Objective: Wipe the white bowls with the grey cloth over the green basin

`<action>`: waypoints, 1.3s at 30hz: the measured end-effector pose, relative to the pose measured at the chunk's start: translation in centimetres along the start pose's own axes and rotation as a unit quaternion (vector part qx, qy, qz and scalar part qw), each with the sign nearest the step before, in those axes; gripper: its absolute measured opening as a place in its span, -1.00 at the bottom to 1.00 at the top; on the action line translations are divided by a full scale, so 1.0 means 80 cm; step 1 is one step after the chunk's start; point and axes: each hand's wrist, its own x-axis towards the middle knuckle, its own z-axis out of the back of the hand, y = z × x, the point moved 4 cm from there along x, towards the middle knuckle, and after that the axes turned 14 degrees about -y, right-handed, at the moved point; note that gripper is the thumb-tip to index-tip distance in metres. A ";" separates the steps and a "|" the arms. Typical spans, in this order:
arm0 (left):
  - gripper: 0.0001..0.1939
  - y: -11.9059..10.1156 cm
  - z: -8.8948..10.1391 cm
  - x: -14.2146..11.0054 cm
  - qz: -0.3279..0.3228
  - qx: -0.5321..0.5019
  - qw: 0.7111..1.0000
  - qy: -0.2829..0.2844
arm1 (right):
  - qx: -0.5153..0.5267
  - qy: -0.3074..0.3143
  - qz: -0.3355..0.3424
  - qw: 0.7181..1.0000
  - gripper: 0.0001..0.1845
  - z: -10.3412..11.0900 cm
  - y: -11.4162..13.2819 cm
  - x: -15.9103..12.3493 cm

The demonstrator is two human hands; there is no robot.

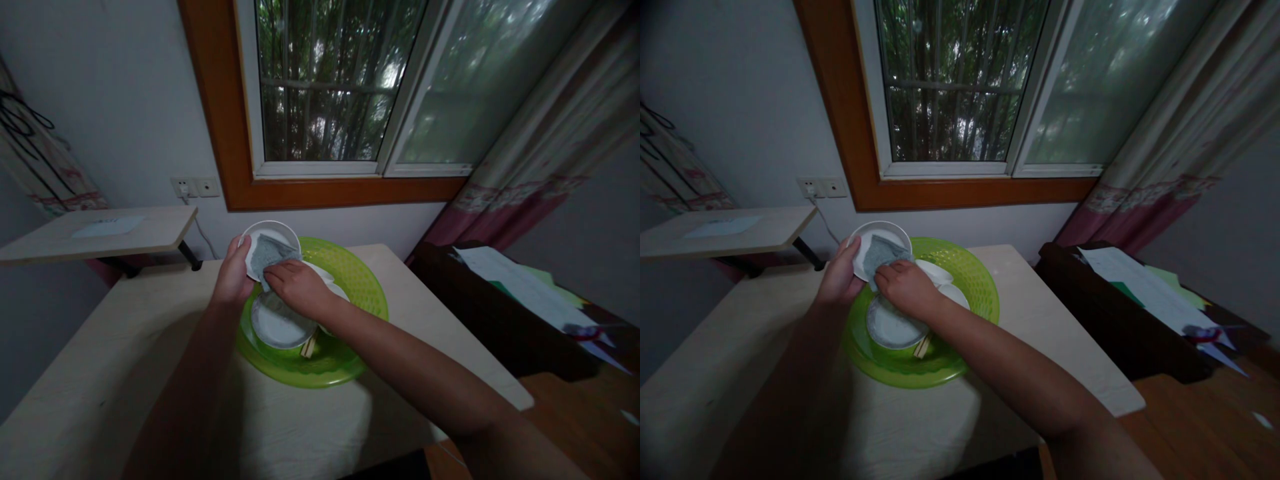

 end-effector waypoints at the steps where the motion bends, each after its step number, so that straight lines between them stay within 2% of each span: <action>1: -0.66 0.001 -0.002 -0.002 0.004 -0.004 1.000 -0.001 | 0.004 -0.005 -0.004 1.000 -0.85 0.001 0.001 0.001; 5: -0.60 -0.003 -0.002 -0.005 0.023 0.025 0.999 0.022 | 0.005 -0.015 0.012 1.000 -0.86 0.004 0.002 0.001; 12: -0.53 -0.034 0.019 0.004 0.021 0.081 0.996 0.011 | -0.009 -0.048 0.050 0.998 -0.84 0.012 -0.016 -0.001; 16: -0.52 -0.044 0.025 0.004 0.043 0.137 0.989 0.039 | 0.010 -0.051 0.052 0.997 -0.85 0.017 -0.022 -0.003; 22: -0.63 -0.038 0.024 0.005 0.046 0.130 0.989 0.058 | 0.013 -0.037 0.056 0.998 -0.84 0.010 -0.020 -0.006; 29: -0.61 -0.027 0.014 0.003 0.006 0.096 0.995 0.022 | 0.008 0.012 0.019 1.000 -0.88 0.003 -0.011 -0.003; 36: -0.64 -0.008 -0.002 -0.006 0.002 0.037 0.999 0.012 | 0.056 -0.036 -0.012 0.998 -0.66 -0.004 -0.004 -0.002; 39: -0.65 -0.005 -0.006 -0.011 0.021 0.023 0.999 0.024 | 0.073 -0.053 -0.015 0.996 -0.66 -0.004 -0.006 -0.003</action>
